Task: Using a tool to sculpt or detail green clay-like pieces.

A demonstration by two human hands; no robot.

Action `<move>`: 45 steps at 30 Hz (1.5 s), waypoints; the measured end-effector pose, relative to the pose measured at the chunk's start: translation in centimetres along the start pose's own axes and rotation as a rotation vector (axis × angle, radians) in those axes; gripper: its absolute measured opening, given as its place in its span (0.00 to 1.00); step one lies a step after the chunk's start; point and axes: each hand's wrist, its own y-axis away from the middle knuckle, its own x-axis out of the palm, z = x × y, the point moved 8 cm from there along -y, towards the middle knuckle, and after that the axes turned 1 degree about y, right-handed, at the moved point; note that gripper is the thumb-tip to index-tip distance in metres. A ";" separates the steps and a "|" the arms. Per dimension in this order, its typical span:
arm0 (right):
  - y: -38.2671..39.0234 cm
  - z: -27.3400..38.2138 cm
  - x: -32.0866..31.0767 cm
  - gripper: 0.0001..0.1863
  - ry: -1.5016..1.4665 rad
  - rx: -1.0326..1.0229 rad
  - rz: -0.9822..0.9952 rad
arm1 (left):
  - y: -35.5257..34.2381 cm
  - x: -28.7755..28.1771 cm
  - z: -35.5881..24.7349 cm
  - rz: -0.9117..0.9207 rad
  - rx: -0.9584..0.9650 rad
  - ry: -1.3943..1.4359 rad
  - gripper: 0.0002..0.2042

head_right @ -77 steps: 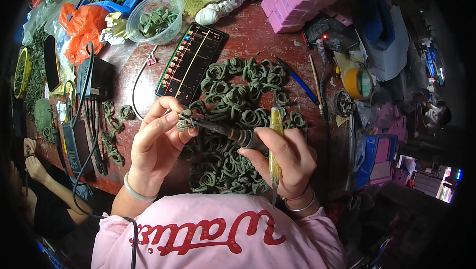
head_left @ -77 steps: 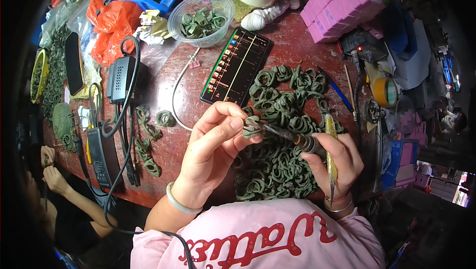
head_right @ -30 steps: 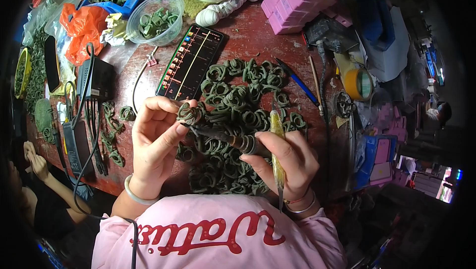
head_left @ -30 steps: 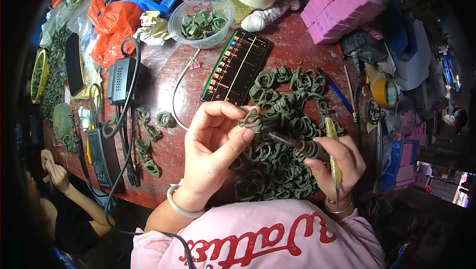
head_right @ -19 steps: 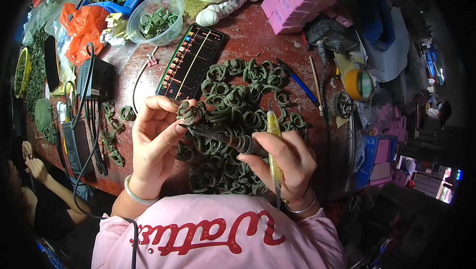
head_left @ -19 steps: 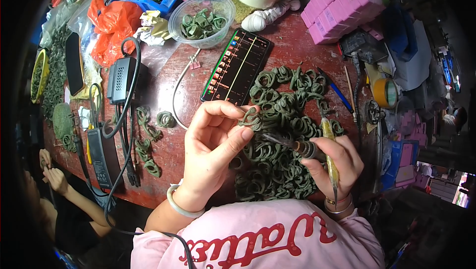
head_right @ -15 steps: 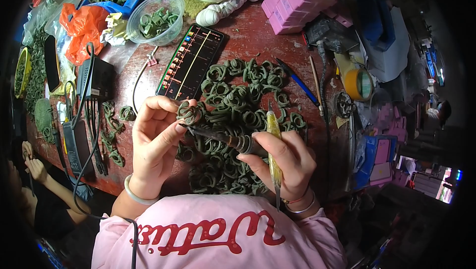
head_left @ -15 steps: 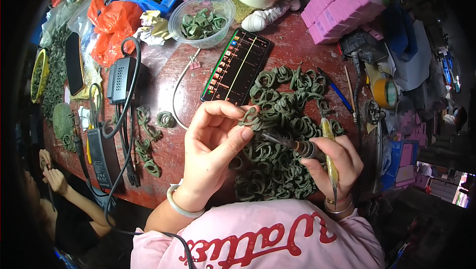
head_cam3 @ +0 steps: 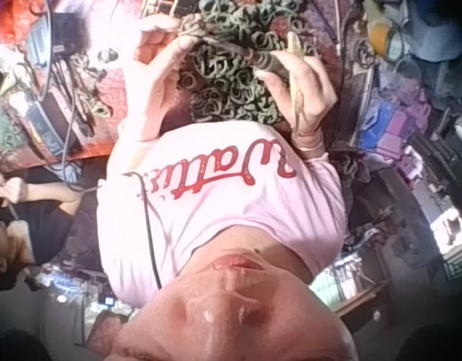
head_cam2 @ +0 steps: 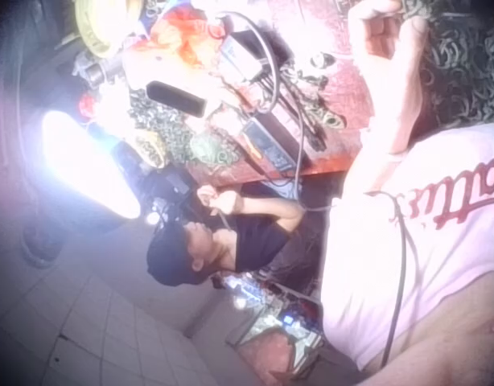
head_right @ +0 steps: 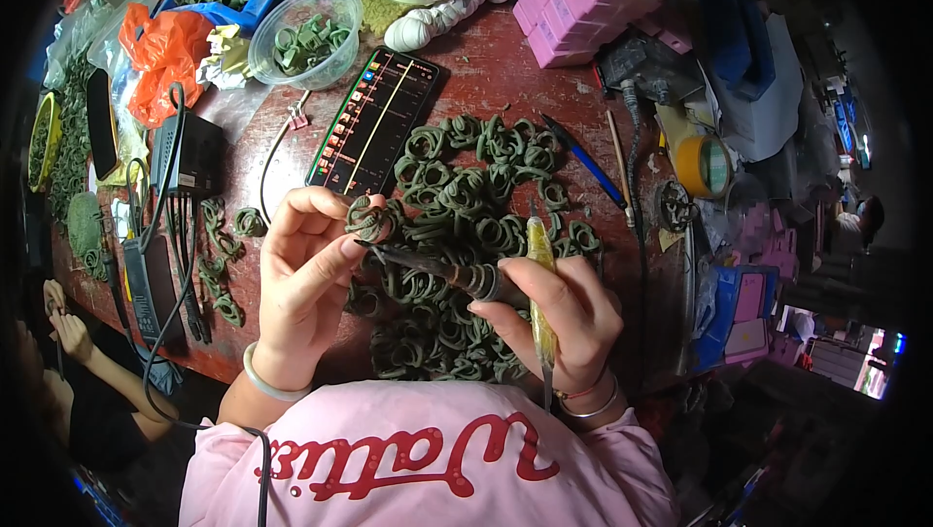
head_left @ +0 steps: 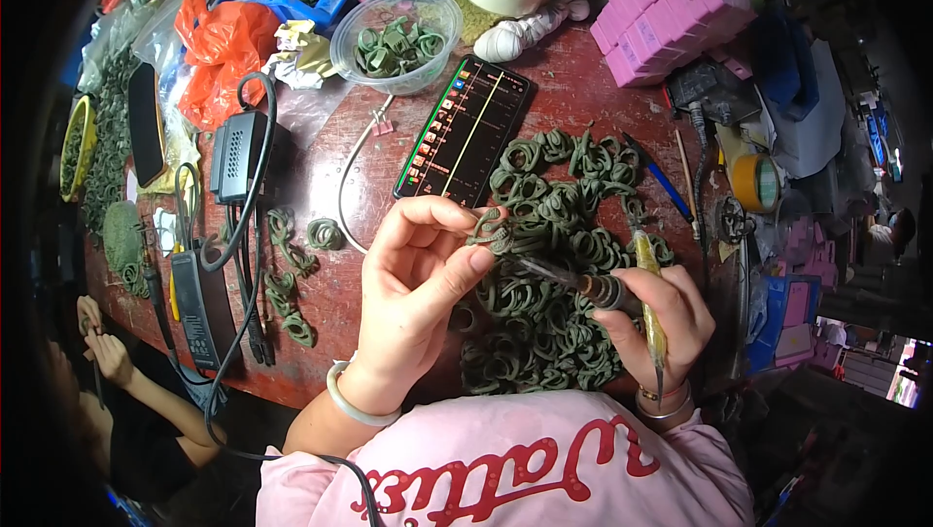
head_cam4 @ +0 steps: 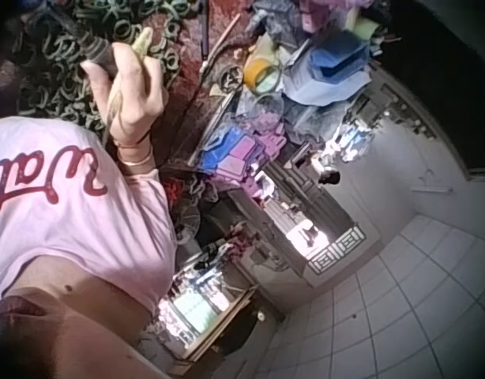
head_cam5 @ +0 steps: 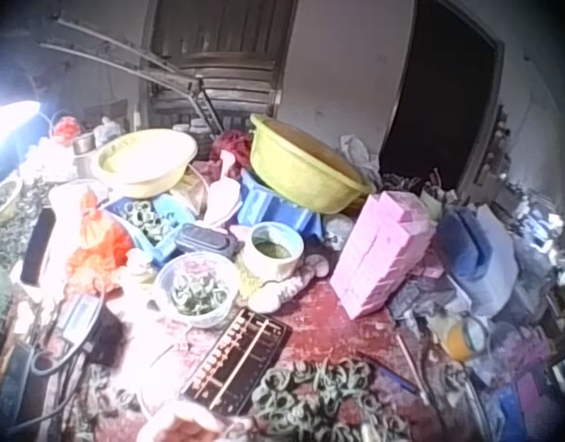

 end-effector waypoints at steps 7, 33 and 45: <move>-0.1 -0.1 -0.2 0.21 -0.005 0.009 -0.020 | -0.3 0.0 1.4 -0.015 -0.219 0.208 0.11; 1.1 -3.3 1.2 0.11 -0.841 0.321 0.046 | 1.2 2.8 3.8 0.206 -0.306 -0.140 0.13; 0.9 -3.4 1.9 0.08 -0.811 0.324 0.106 | 1.6 3.0 4.0 0.314 -0.356 -0.177 0.12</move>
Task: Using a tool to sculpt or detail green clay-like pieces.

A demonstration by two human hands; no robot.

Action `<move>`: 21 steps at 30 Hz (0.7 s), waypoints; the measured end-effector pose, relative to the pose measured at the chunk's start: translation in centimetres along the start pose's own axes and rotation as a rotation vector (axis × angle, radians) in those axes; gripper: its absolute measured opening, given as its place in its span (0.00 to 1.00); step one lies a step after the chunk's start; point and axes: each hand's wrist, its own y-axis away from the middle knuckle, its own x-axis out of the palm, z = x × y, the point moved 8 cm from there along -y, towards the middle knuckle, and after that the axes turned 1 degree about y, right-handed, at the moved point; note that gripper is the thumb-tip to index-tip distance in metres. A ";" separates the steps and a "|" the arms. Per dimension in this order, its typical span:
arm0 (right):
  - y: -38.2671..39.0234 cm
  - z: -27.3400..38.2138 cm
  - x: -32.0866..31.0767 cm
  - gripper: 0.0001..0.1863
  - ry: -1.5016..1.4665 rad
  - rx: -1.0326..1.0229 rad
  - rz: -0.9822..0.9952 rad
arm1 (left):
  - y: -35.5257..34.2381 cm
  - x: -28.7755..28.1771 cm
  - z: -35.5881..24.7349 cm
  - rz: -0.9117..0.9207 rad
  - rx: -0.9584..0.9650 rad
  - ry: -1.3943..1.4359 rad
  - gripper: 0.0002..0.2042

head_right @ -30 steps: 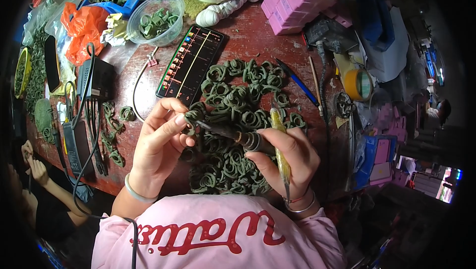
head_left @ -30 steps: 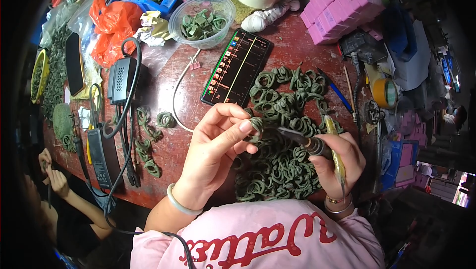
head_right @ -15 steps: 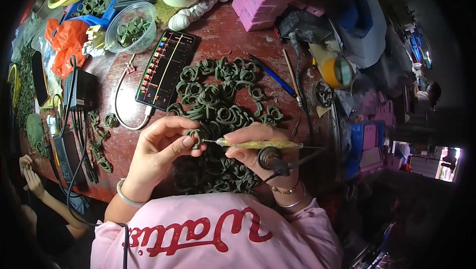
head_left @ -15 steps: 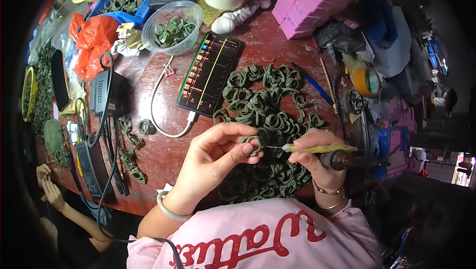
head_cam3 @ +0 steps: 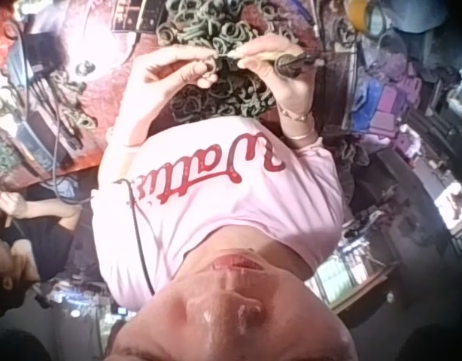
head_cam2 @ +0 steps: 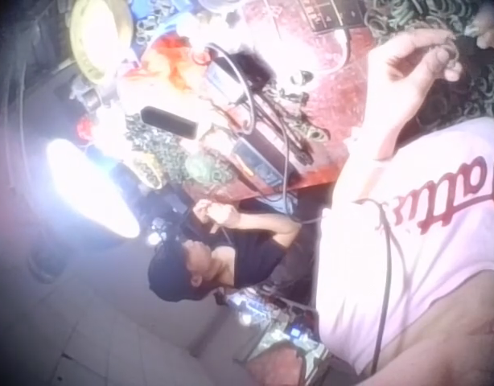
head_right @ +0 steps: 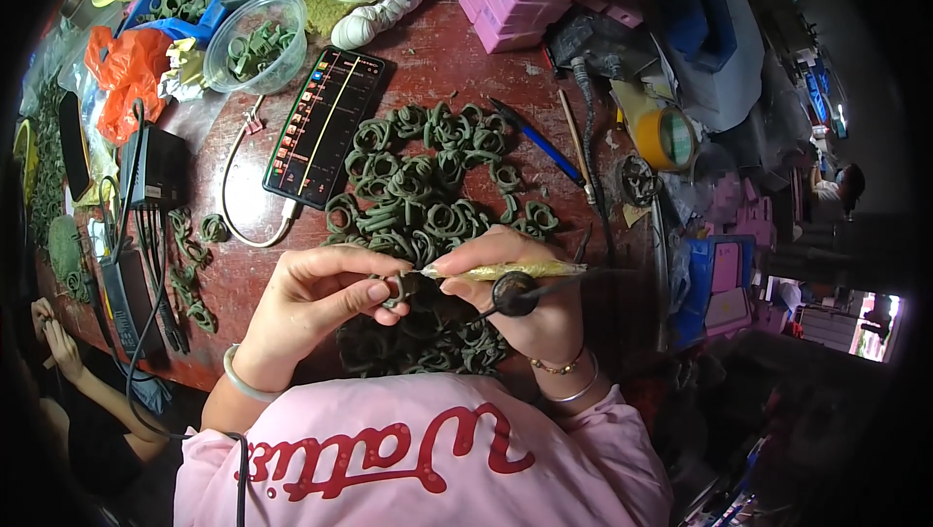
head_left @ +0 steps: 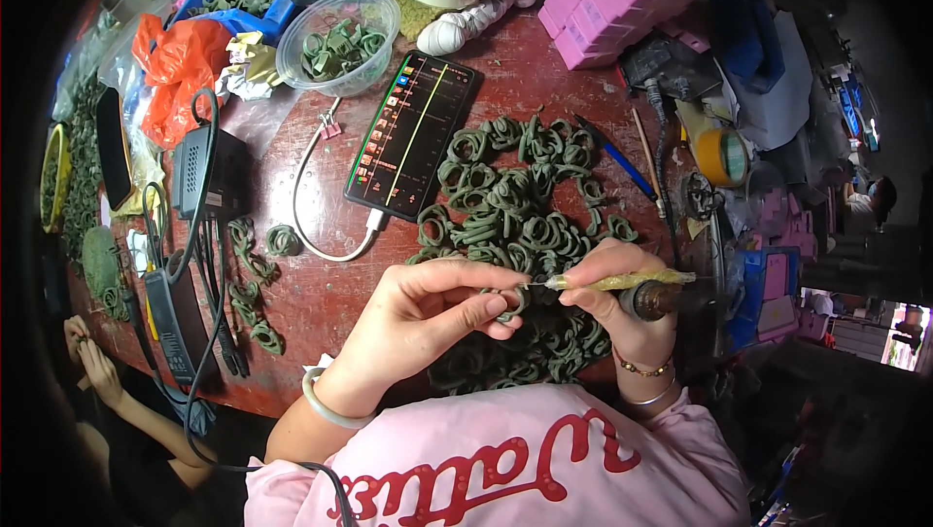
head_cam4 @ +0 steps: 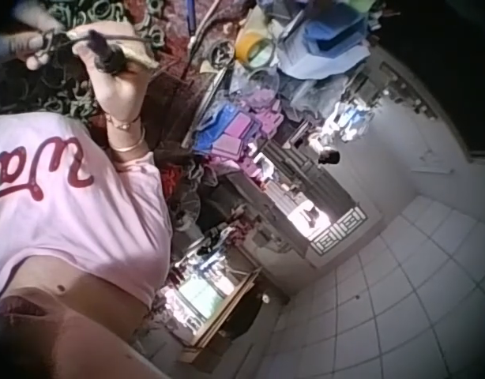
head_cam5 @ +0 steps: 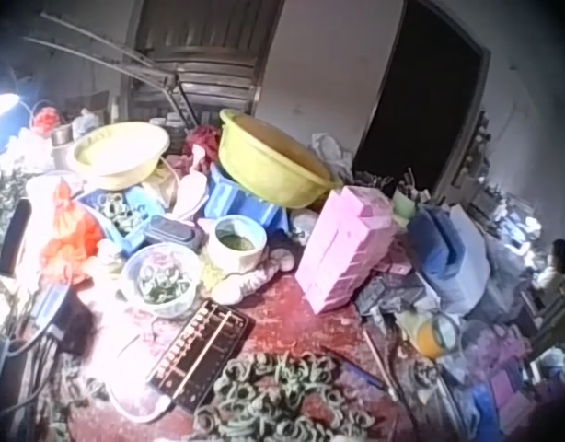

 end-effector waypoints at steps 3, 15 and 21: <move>0.1 0.0 0.0 0.08 -0.029 0.015 -0.017 | 0.0 0.3 -0.2 -0.008 -0.004 -0.061 0.11; 0.1 0.6 -0.1 0.08 0.026 -0.070 0.067 | -0.2 0.1 -0.5 -0.042 0.036 -0.142 0.11; -0.3 0.4 0.1 0.10 0.035 -0.060 0.029 | -0.2 0.4 -0.6 0.022 0.047 -0.179 0.11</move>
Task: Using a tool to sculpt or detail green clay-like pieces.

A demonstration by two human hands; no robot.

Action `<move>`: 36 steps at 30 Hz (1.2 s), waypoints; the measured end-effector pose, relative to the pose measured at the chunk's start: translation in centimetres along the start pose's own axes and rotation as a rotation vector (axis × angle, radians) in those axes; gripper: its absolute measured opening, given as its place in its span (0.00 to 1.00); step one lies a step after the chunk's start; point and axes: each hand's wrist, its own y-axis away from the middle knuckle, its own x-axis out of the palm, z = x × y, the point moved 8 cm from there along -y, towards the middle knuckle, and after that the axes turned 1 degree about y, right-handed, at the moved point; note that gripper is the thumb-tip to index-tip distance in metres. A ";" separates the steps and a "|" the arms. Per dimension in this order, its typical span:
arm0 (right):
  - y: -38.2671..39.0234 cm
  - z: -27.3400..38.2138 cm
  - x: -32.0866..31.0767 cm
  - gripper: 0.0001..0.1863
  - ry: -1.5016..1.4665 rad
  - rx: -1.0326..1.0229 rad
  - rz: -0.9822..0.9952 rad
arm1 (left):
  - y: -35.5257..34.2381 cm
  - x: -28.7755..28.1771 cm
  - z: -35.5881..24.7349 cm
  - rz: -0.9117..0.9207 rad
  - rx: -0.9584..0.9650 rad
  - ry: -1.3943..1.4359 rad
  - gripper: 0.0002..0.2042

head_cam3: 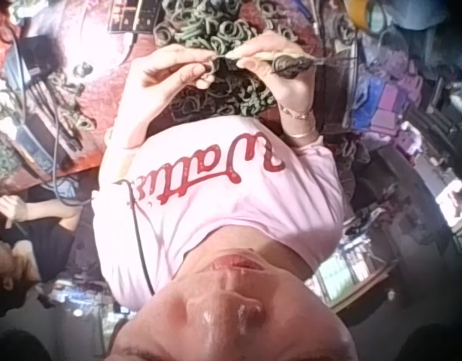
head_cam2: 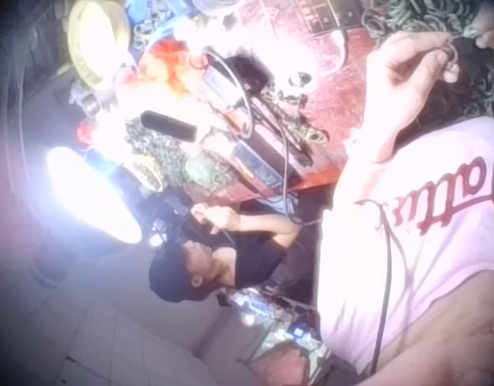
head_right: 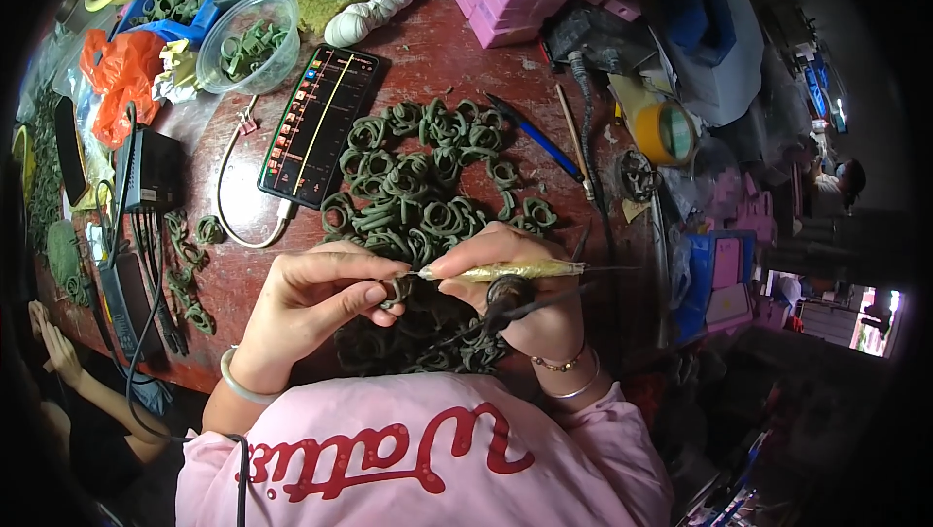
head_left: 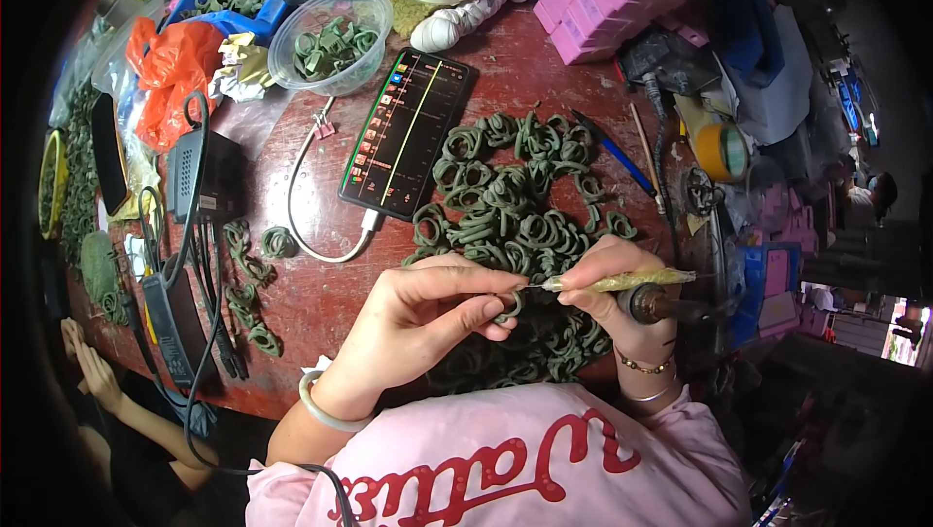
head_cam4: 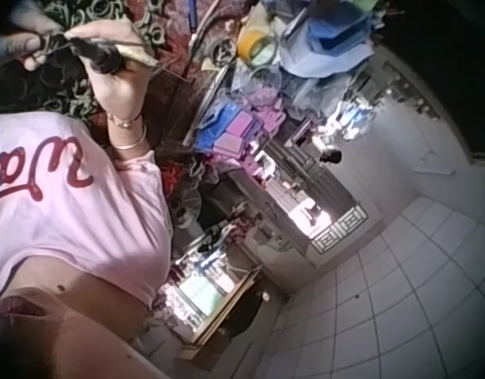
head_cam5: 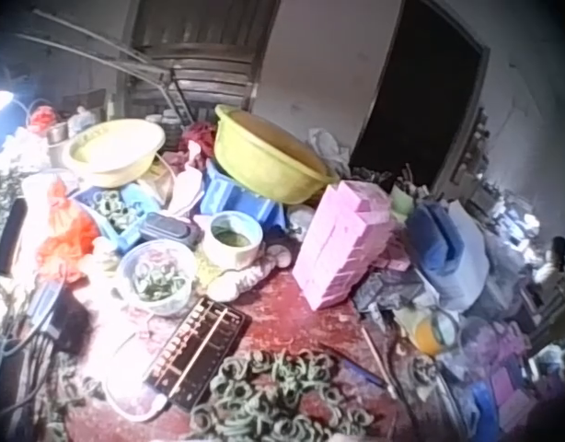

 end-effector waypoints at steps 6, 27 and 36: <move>0.1 0.8 0.4 0.09 -0.042 -0.043 0.036 | 0.0 -0.3 -0.2 -0.034 0.062 -0.043 0.12; 0.2 0.6 0.1 0.07 -0.096 -0.004 0.015 | 0.0 0.2 -0.1 0.016 0.030 0.012 0.12; 0.3 0.5 -0.2 0.09 -0.077 -0.049 0.002 | -0.1 0.2 -0.2 0.034 0.060 -0.007 0.12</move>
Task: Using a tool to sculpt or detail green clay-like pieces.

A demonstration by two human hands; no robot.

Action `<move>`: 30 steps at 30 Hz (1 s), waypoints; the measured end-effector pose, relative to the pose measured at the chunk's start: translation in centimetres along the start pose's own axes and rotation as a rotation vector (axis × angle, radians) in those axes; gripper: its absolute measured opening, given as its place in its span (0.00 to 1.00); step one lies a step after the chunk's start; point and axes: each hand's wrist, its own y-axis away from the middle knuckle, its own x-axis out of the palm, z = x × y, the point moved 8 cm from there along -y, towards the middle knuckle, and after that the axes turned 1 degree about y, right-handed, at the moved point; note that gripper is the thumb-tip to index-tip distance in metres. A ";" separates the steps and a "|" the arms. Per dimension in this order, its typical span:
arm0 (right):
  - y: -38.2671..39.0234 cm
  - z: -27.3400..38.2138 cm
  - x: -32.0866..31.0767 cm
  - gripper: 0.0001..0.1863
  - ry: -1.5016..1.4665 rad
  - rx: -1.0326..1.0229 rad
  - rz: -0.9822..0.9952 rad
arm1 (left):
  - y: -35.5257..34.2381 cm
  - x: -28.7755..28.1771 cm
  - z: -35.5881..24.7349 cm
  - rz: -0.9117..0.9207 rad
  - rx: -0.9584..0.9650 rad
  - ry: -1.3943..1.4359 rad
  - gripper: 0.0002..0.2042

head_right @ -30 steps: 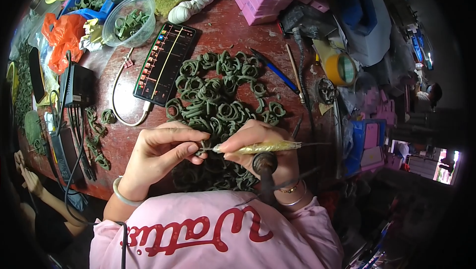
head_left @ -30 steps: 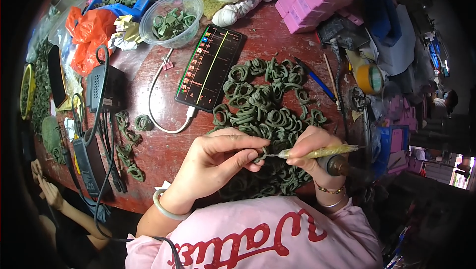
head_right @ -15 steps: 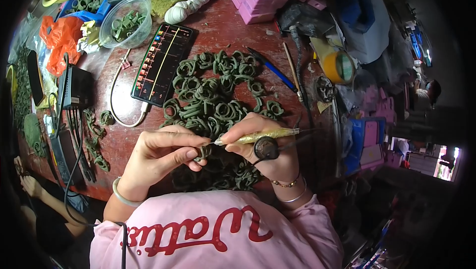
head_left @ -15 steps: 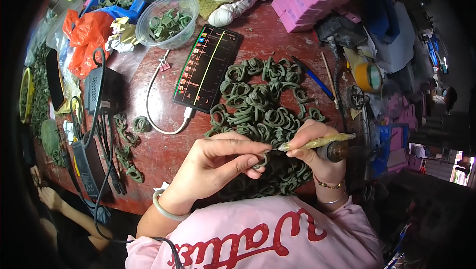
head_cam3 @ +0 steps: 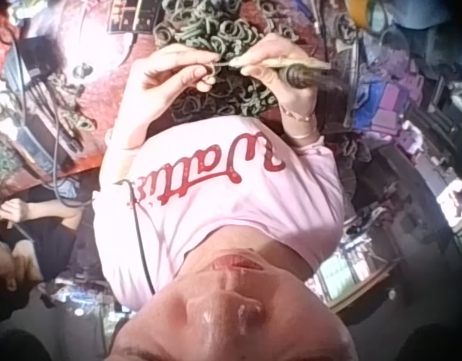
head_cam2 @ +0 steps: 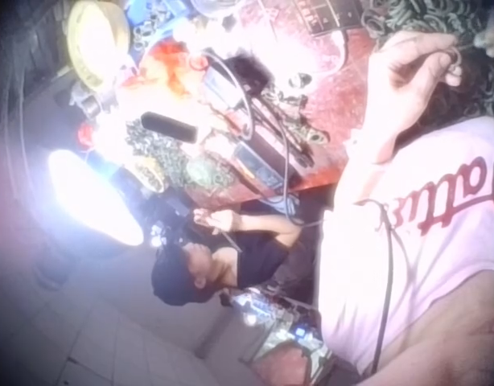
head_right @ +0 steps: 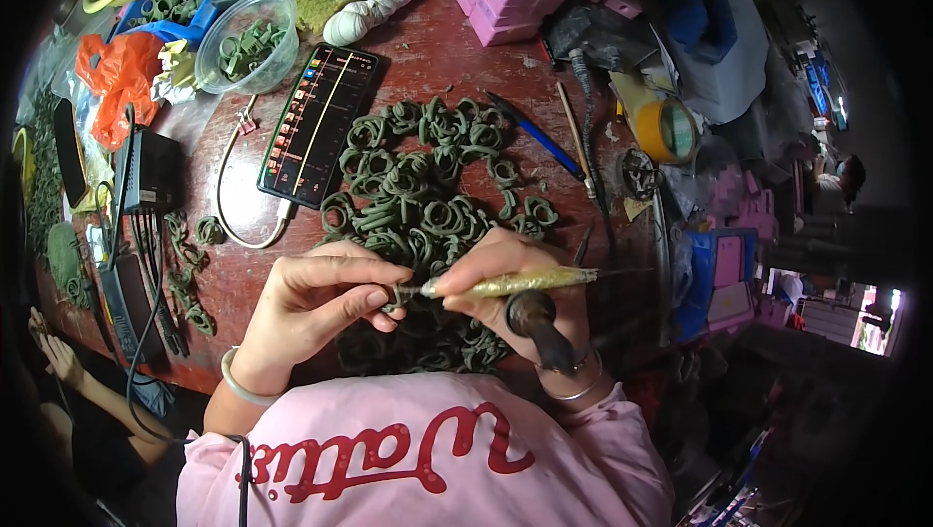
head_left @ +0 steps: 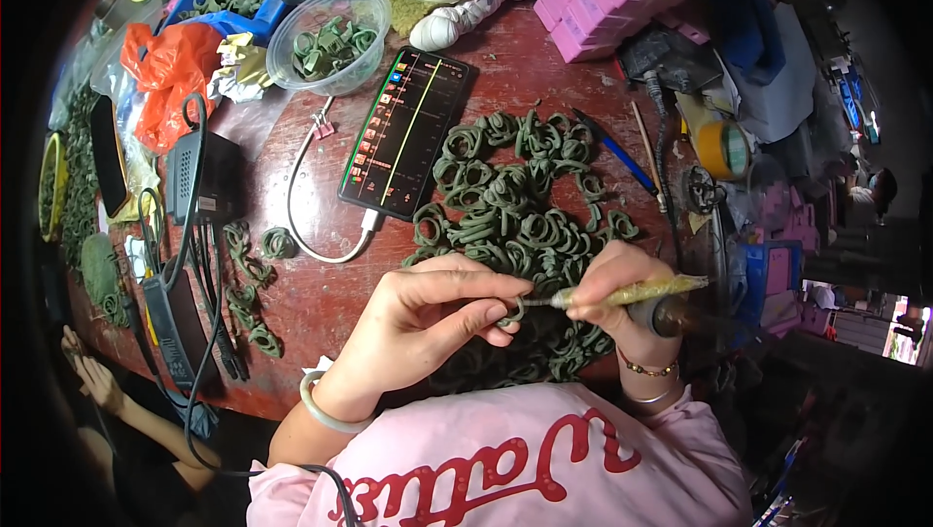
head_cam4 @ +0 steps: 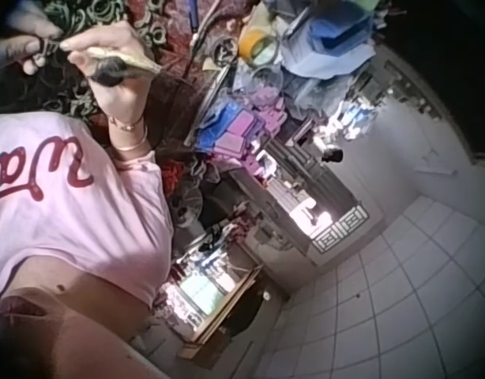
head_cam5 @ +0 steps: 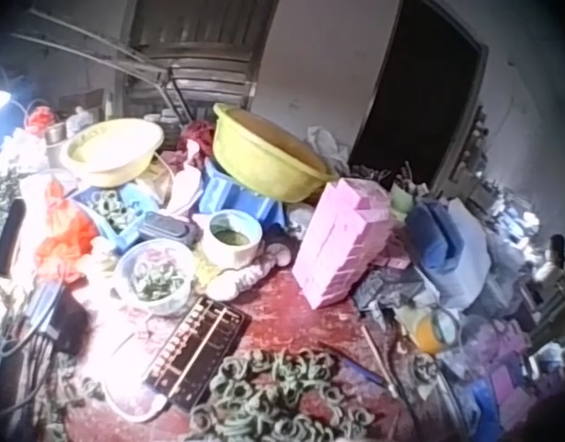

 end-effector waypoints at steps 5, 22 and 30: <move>-0.2 -0.9 -0.4 0.07 0.036 0.100 0.010 | 0.0 0.2 0.0 -0.013 -0.048 0.027 0.12; 0.2 0.1 -0.9 0.06 0.026 0.002 -0.054 | -0.1 0.0 -0.1 -0.040 -0.017 0.134 0.12; 0.9 1.2 -1.3 0.15 0.330 -0.056 -0.205 | -0.2 -2.8 -0.6 -0.202 0.096 0.289 0.10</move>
